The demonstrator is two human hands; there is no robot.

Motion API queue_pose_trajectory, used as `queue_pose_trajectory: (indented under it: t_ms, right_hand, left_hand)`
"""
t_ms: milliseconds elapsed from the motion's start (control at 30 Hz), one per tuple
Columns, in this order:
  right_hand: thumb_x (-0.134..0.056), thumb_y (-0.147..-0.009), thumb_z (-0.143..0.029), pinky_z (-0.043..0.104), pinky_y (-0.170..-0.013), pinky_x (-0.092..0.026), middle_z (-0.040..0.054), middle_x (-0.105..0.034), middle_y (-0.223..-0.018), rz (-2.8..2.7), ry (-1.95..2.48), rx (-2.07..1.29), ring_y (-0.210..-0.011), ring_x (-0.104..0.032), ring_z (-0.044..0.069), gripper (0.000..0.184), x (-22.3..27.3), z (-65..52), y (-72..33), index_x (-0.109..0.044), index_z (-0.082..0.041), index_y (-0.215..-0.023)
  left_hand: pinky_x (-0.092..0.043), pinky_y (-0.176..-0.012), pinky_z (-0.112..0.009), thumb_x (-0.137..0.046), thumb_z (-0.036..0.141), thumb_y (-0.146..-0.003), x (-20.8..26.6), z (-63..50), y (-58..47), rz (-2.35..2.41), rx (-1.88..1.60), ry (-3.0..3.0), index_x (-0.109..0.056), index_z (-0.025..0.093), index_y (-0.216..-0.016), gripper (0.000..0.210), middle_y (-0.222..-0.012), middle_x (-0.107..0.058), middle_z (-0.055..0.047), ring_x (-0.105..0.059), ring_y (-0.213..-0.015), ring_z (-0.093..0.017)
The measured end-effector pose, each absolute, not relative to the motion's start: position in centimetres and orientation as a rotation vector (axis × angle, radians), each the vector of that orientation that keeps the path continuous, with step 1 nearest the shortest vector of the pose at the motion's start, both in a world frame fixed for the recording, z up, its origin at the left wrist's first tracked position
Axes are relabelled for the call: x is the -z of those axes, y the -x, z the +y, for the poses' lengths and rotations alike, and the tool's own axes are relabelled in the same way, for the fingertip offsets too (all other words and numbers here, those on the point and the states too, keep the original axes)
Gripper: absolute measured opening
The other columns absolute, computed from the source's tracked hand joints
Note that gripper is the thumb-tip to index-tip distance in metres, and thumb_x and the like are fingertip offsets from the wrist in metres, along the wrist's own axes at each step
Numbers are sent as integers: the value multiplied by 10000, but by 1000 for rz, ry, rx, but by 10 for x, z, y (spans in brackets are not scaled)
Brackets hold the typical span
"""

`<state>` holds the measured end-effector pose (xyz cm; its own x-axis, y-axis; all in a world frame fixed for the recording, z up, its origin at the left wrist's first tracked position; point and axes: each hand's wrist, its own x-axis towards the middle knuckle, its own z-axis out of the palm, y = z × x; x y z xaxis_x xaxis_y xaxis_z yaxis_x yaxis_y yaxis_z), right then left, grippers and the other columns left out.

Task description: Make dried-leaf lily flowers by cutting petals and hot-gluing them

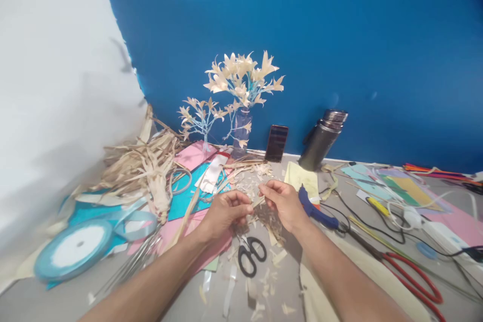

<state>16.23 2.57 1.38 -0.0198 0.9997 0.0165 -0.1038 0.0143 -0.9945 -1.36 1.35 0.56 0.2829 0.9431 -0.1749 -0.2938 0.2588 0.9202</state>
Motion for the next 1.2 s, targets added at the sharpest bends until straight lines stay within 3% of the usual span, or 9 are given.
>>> queue_pose_trajectory:
  t_ms: [133, 300, 500, 767, 1000, 1200]
  right_hand:
    - [-770, -740, -451, 225, -470, -283, -30, -573, -560, -1247, 1135, -1186, -467, -404, 81, 304, -12, 26, -164, -671, -165, -704]
    - [-681, -812, -378, 248, -514, -399, 12, -698, -715, -1439, 1245, -937, -526, -529, 126, 206, -10, 22, -162, -723, -177, -831]
    - [-655, -820, -294, 301, -737, -517, 41, -770, -854, -1577, 1262, -732, -793, -691, 212, 135, -15, 16, -157, -756, -204, -825]
    - [-632, -863, -218, 315, -762, -541, 54, -764, -898, -1710, 1127, -592, -830, -706, 214, 157, -8, 17, -157, -780, -235, -911]
    - [-500, -941, -146, 302, -750, -528, 68, -727, -973, -2086, 949, -288, -871, -689, 199, 323, -7, 17, -172, -735, -268, -1126]
    - [-486, -949, -128, 303, -770, -532, 78, -728, -983, -2142, 916, -220, -886, -687, 196, 330, -13, 16, -175, -718, -245, -1153]
  left_hand:
    - [-328, -457, -218, -834, 210, -567, -8, 11, 11, 927, -990, -961, -696, 128, -733, 231, -546, -586, 18, -475, -435, -71]
    - [-324, -467, -220, -807, 203, -586, -10, 3, 7, 870, -930, -899, -709, 122, -726, 189, -521, -538, 25, -436, -439, -62]
    - [-303, -463, -204, -792, 241, -621, -14, 1, 8, 898, -881, -905, -712, 125, -793, 223, -593, -580, 7, -461, -458, -61]
    - [-218, -436, -203, -738, 176, -635, -10, 5, 13, 855, -775, -975, -736, 103, -818, 197, -558, -559, 12, -404, -418, -49]
    - [-266, -501, -209, -817, 209, -677, -8, 13, 27, 573, -669, -784, -748, 85, -915, 277, -621, -541, 7, -430, -464, -47]
    - [-297, -519, -225, -842, 245, -686, -10, 17, 35, 457, -572, -744, -742, 67, -980, 358, -655, -521, 5, -389, -490, -48]
